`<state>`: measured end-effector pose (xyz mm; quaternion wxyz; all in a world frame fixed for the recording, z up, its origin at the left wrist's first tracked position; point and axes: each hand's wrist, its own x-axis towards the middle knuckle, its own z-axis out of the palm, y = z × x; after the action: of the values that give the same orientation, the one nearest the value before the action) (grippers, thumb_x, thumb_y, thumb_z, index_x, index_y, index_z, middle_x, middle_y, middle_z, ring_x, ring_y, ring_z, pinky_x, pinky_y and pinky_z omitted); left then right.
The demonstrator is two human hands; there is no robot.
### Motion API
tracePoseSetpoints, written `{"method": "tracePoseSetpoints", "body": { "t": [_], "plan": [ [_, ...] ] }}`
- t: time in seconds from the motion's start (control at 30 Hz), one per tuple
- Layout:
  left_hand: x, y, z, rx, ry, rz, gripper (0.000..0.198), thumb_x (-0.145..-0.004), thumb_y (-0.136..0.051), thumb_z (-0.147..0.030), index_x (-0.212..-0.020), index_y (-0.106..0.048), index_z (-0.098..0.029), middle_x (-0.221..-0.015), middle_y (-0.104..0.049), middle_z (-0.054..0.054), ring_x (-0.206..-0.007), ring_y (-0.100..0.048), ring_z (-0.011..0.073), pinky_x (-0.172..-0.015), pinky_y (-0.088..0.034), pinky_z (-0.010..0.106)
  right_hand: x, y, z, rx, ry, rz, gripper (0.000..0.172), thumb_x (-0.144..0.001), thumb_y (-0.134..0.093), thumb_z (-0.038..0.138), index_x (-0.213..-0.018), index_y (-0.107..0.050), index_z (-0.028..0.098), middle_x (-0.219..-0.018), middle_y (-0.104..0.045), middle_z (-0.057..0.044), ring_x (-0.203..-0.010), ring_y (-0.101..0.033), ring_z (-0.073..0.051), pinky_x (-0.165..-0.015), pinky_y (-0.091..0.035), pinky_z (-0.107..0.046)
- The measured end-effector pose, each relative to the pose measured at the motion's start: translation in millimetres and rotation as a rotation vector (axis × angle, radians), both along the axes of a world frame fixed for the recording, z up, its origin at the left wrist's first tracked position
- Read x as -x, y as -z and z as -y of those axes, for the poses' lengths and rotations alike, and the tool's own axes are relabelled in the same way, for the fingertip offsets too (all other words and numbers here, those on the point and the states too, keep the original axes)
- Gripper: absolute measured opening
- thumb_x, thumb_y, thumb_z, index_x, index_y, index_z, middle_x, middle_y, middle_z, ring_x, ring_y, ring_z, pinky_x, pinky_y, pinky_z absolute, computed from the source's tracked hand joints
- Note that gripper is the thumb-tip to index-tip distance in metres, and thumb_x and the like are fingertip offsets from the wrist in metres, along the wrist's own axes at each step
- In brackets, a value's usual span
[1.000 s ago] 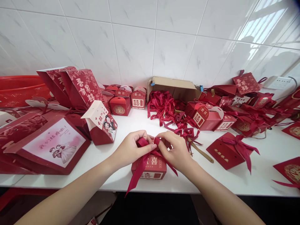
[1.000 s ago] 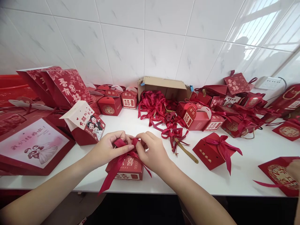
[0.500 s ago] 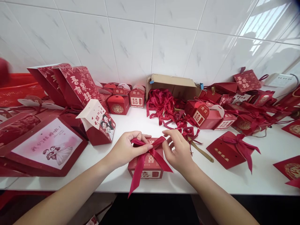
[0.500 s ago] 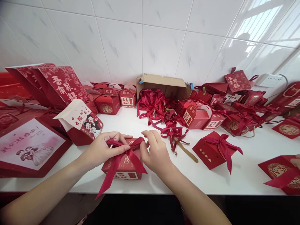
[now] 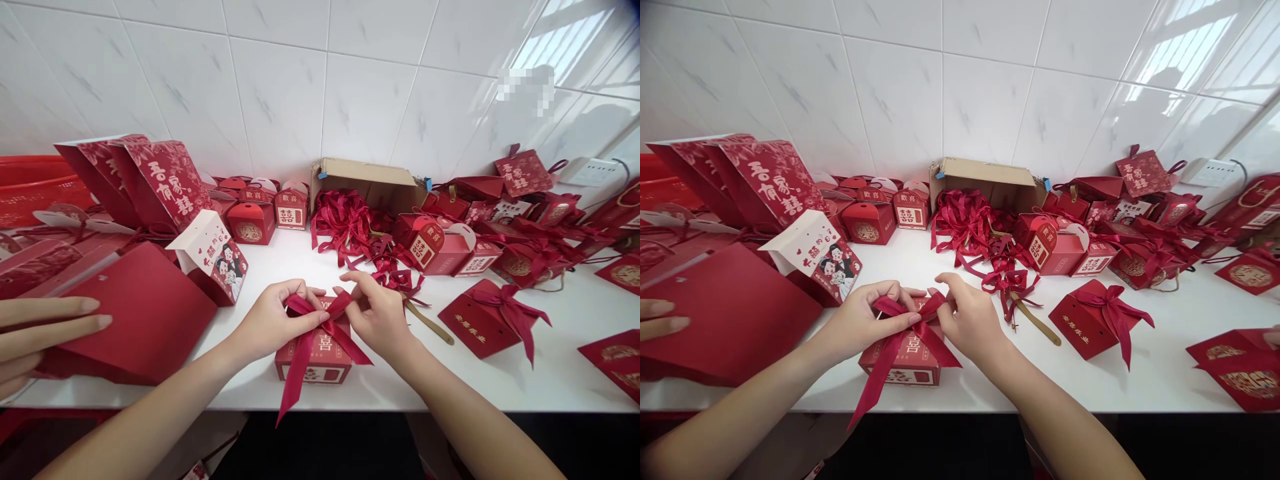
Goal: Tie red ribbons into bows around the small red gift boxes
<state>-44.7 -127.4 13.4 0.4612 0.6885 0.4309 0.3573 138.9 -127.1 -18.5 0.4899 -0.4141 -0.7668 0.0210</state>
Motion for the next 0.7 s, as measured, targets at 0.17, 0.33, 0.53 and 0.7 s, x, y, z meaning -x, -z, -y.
{"method": "tracePoseSetpoints", "body": {
  "t": [0.17,0.33,0.53,0.7],
  "plan": [
    [-0.2,-0.2,0.3,0.000,-0.016,-0.025,0.029,-0.072,-0.070,-0.027,-0.063,-0.043,-0.021,-0.086,-0.073,0.006,-0.111,-0.062,0.0245,-0.086,-0.051,0.033,2.7,-0.7,0.1,0.097,0.053,-0.114,0.015,-0.078,-0.056,0.011,-0.090,-0.056,0.019,-0.049,-0.038,0.011,-0.041,-0.036,-0.006,-0.045,-0.033,-0.017],
    [-0.3,2.3,-0.6,0.028,-0.036,-0.031,0.028,-0.071,-0.070,-0.027,-0.059,-0.047,-0.019,-0.104,-0.071,0.011,-0.109,-0.063,0.0264,-0.087,-0.050,0.035,2.9,1.2,-1.1,0.166,0.077,-0.224,0.007,-0.081,-0.058,0.020,-0.086,-0.054,0.019,-0.046,-0.037,0.012,-0.039,-0.033,-0.006,-0.042,-0.030,-0.016],
    [0.4,0.5,-4.3,0.042,-0.015,-0.013,0.026,-0.068,-0.073,-0.027,-0.060,-0.049,-0.019,-0.091,-0.074,0.009,-0.111,-0.062,0.0278,-0.090,-0.049,0.038,1.7,4.5,-1.1,0.128,0.092,-0.227,0.005,-0.082,-0.057,0.020,-0.085,-0.053,0.020,-0.047,-0.035,0.011,-0.039,-0.032,-0.006,-0.042,-0.029,-0.017],
    [1.3,-2.1,-3.5,0.046,-0.011,-0.003,0.026,-0.066,-0.075,-0.027,-0.060,-0.051,-0.019,-0.092,-0.074,0.009,-0.111,-0.061,0.0292,-0.091,-0.048,0.040,1.0,5.9,2.4,0.047,0.077,-0.190,0.004,-0.082,-0.054,0.018,-0.084,-0.052,0.020,-0.047,-0.034,0.011,-0.039,-0.032,-0.007,-0.043,-0.030,-0.018]
  ]
}}
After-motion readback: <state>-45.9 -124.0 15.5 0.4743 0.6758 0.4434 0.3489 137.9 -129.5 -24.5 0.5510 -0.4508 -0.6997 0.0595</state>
